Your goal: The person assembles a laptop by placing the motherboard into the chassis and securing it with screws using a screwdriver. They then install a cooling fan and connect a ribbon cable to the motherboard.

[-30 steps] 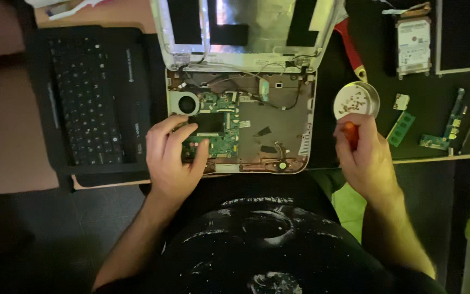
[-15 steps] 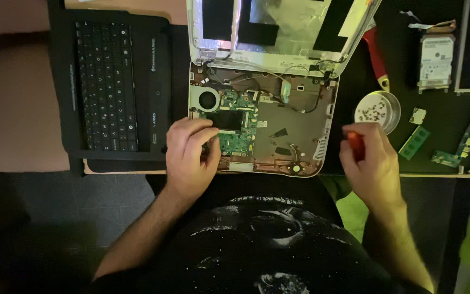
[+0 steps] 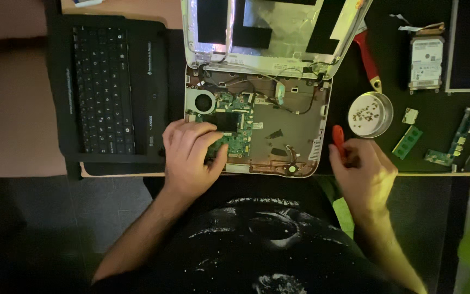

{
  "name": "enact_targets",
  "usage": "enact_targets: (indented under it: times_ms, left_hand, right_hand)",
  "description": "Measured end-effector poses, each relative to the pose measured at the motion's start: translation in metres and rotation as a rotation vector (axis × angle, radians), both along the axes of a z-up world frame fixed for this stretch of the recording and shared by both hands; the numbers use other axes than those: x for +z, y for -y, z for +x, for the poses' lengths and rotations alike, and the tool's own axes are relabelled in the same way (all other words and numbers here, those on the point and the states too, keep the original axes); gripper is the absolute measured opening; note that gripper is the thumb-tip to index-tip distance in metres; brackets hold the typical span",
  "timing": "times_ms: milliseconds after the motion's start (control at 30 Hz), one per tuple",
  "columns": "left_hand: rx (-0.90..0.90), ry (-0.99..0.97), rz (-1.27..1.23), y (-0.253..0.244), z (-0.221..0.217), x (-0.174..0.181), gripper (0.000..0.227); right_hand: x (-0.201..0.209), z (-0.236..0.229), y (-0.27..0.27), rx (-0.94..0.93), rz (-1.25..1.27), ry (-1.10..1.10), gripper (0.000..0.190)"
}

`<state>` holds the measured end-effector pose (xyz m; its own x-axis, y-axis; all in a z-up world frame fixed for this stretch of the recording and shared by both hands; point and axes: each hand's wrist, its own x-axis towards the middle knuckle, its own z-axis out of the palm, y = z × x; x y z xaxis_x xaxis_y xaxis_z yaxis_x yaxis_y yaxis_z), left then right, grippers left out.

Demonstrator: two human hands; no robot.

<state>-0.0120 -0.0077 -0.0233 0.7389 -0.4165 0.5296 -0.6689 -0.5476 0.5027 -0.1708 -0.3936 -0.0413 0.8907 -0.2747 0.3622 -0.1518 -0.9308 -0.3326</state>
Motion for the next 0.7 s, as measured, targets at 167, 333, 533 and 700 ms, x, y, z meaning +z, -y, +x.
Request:
enact_targets:
  times_ms: [167, 333, 533, 700]
  left_hand:
    - [0.003, -0.003, 0.002, 0.001, 0.001, -0.002, 0.027]
    - [-0.001, 0.003, 0.007, 0.000, 0.002, -0.006, 0.030]
    - [-0.012, -0.010, 0.030, 0.000, 0.001, 0.004, 0.031]
    - [-0.016, -0.009, 0.001, 0.004, 0.006, 0.005, 0.043]
  right_hand:
    - [0.025, -0.006, -0.009, 0.018, 0.054, -0.090, 0.035]
    - [0.030, -0.019, -0.009, 0.050, 0.150, -0.131, 0.035]
    - [0.020, 0.002, -0.012, 0.089, 0.241, -0.004, 0.024]
    - [0.011, -0.002, -0.010, 0.115, 0.173, 0.117, 0.021]
